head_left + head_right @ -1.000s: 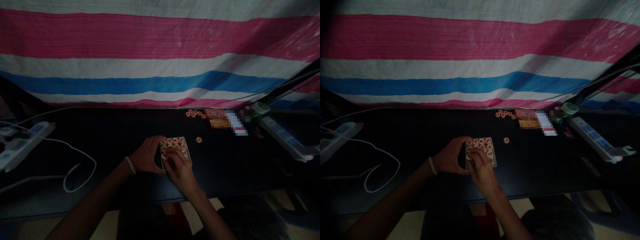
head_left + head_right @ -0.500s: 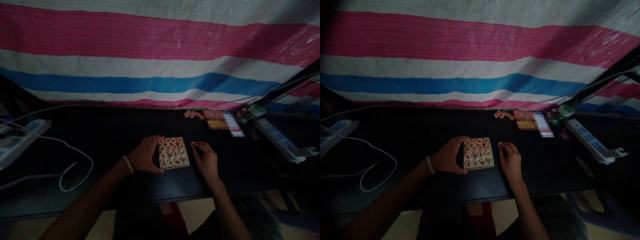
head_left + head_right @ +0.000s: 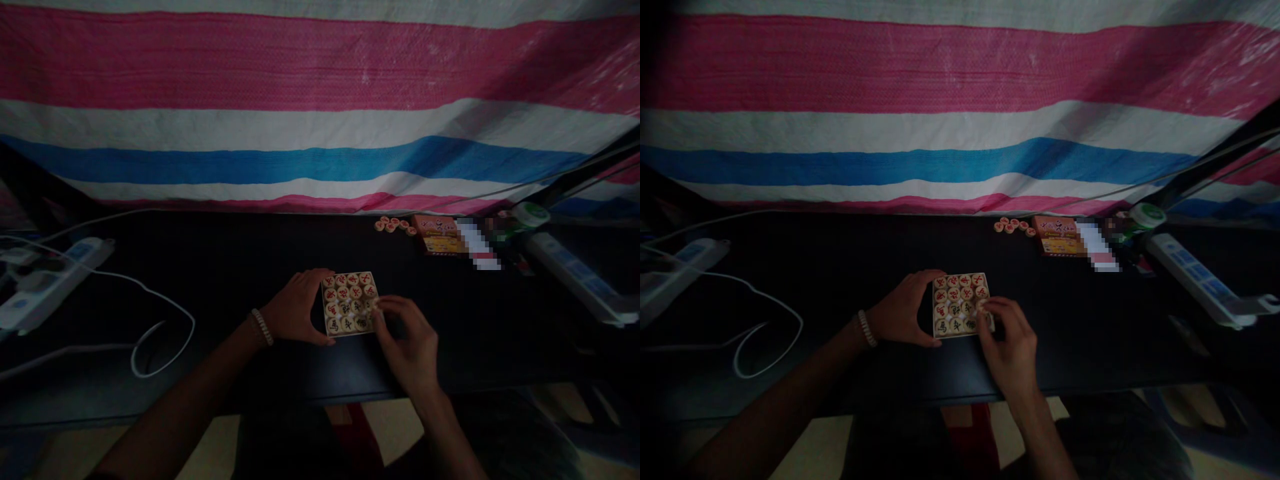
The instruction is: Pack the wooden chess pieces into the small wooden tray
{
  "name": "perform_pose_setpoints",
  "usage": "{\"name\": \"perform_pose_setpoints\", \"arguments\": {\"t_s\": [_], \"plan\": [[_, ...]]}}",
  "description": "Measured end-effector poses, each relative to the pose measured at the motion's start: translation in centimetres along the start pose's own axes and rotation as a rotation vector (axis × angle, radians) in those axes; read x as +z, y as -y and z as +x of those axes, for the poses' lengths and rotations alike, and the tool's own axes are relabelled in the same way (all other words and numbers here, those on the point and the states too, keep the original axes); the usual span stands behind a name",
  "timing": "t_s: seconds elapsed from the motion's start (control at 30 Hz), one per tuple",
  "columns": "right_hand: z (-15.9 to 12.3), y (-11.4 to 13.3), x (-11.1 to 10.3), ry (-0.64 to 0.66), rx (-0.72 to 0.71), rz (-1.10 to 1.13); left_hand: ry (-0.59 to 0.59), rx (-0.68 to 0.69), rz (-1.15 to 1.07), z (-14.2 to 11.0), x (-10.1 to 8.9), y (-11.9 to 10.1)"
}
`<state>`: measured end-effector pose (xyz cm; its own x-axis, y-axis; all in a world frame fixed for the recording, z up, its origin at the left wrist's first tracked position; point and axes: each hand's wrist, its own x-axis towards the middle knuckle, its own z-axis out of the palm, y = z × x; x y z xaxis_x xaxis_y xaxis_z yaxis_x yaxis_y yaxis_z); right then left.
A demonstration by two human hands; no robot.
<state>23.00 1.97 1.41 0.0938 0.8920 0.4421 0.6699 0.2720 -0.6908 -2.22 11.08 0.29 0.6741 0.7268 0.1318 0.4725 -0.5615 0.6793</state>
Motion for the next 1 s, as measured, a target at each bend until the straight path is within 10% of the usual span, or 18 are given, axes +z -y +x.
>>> {"name": "perform_pose_setpoints", "arguments": {"t_s": [0.27, 0.53, 0.83, 1.0], "plan": [[-0.6, 2.5, 3.9, 0.122, -0.063, 0.085, 0.001, 0.015, 0.048, 0.0, 0.0, 0.0], [0.8, 1.4, 1.5, 0.184, -0.041, 0.073, 0.002, 0.001, 0.045, 0.0, 0.0, 0.0], [12.0, -9.4, 2.9, 0.076, -0.088, -0.327, -0.001, 0.025, 0.025, 0.0, 0.1, 0.2], [14.6, -11.4, 4.9, 0.166, -0.193, -0.503, -0.010, 0.023, 0.033, -0.1, 0.2, 0.4]]}}
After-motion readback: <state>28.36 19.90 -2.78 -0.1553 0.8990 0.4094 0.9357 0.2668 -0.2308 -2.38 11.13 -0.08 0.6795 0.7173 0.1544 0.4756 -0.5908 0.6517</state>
